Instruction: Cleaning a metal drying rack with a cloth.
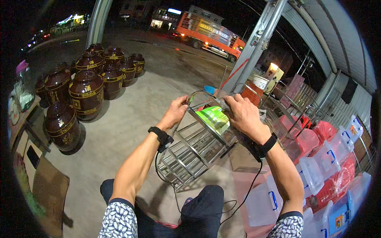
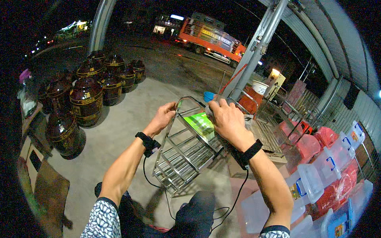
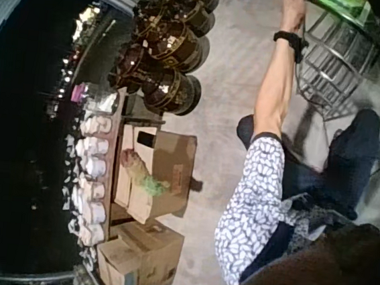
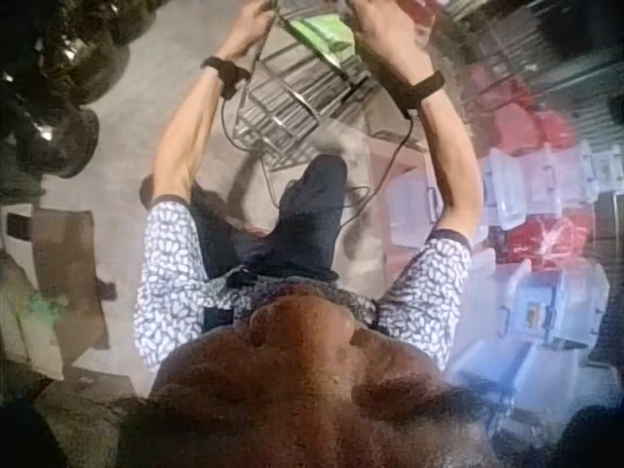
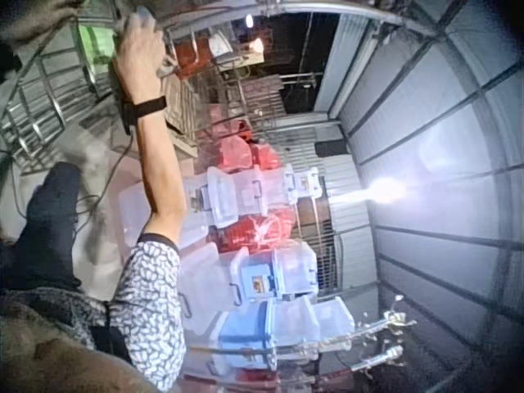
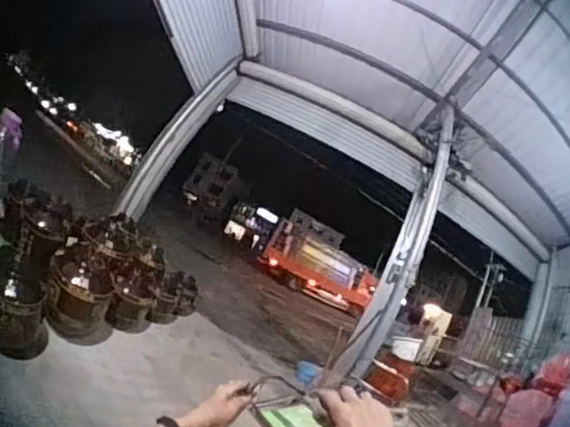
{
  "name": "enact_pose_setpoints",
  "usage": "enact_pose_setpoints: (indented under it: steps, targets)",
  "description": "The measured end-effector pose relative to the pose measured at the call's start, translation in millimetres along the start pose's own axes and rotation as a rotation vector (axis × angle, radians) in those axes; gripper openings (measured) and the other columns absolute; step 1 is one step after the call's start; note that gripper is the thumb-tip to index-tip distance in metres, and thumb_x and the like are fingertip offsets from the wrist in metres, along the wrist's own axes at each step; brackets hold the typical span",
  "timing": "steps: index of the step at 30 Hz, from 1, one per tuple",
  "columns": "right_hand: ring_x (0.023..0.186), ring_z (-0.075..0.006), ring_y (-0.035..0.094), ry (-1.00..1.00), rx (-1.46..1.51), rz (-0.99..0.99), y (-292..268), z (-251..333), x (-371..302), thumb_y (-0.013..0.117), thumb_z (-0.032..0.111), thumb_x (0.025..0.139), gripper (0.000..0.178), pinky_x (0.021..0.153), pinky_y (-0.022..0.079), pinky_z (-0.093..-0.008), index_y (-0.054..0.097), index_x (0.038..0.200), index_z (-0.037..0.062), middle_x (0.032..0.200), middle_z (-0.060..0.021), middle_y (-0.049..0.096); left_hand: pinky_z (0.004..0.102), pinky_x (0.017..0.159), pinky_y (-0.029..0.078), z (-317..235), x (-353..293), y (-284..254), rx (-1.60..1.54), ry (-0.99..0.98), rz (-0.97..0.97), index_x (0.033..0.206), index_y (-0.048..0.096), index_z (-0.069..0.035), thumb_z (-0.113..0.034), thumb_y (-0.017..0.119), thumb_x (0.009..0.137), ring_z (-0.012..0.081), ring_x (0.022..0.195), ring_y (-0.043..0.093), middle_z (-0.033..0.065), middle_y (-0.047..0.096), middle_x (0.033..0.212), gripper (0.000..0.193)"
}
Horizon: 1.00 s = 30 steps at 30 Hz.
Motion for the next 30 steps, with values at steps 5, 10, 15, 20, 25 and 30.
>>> enact_pose_setpoints:
  steps: [5,10,15,20,25,30]
  targets:
    - [0.091,-0.0377,0.063,0.037,0.095,0.048,-1,2,5,0.071,0.025,0.084,0.046,0.074,0.051,-0.0489,0.054,0.125,0.0133,0.097,-0.0160,0.059,0.0342,0.099,0.044,49,-33,7,-0.106,-0.173,0.135,0.136,0.055,0.003,-0.023,0.053,0.101,0.0173,0.109,0.056,0.0085,0.065,0.117,0.043]
    - [0.093,-0.0378,0.064,0.008,0.024,0.083,4,3,16,0.072,0.027,0.084,0.045,0.074,0.051,-0.0487,0.055,0.123,0.0133,0.098,-0.0158,0.060,0.0343,0.094,0.045,64,-42,13,-0.136,-0.187,0.048,0.136,0.057,-0.003,-0.029,0.051,0.103,0.0176,0.105,0.057,0.0078,0.066,0.109,0.043]
    - [0.094,-0.0378,0.064,-0.079,0.023,0.124,12,1,32,0.072,0.027,0.082,0.046,0.075,0.051,-0.0489,0.057,0.124,0.0141,0.099,-0.0158,0.060,0.0336,0.086,0.047,50,-50,16,-0.106,-0.182,0.040,0.131,0.061,-0.003,-0.024,0.052,0.101,0.0168,0.093,0.059,0.0050,0.067,0.096,0.038]
    - [0.090,-0.0392,0.067,-0.133,-0.013,0.166,26,14,65,0.068,0.011,0.076,0.042,0.074,0.056,-0.0493,0.059,0.116,0.0129,0.101,-0.0176,0.063,0.0320,0.083,0.048,48,-60,27,-0.075,-0.227,0.069,0.132,0.061,-0.004,-0.020,0.052,0.100,0.0146,0.089,0.057,0.0035,0.065,0.092,0.037]
    - [0.089,-0.0331,0.068,-0.197,-0.141,0.099,39,39,93,0.066,0.014,0.080,0.032,0.073,0.056,-0.0449,0.064,0.112,0.0169,0.100,-0.0115,0.064,0.0322,0.078,0.047,34,-60,29,-0.140,-0.062,0.012,0.125,0.063,-0.001,-0.017,0.051,0.099,0.0143,0.084,0.056,0.0042,0.062,0.087,0.033]
    - [0.099,-0.0241,0.057,-0.460,-0.278,-0.160,73,128,84,0.064,0.021,0.082,0.027,0.085,0.043,-0.0377,0.063,0.109,0.0188,0.102,-0.0047,0.059,0.0362,0.082,0.049,44,-68,29,0.052,-0.051,0.085,0.110,0.063,0.002,-0.010,0.051,0.097,0.0210,0.091,0.060,0.0131,0.067,0.092,0.022]
Point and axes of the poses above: each hand's wrist, its own x-axis towards the middle knuckle, its own y-axis out of the palm, z = x × y, the point moved 7 cm from there along x, towards the middle knuckle
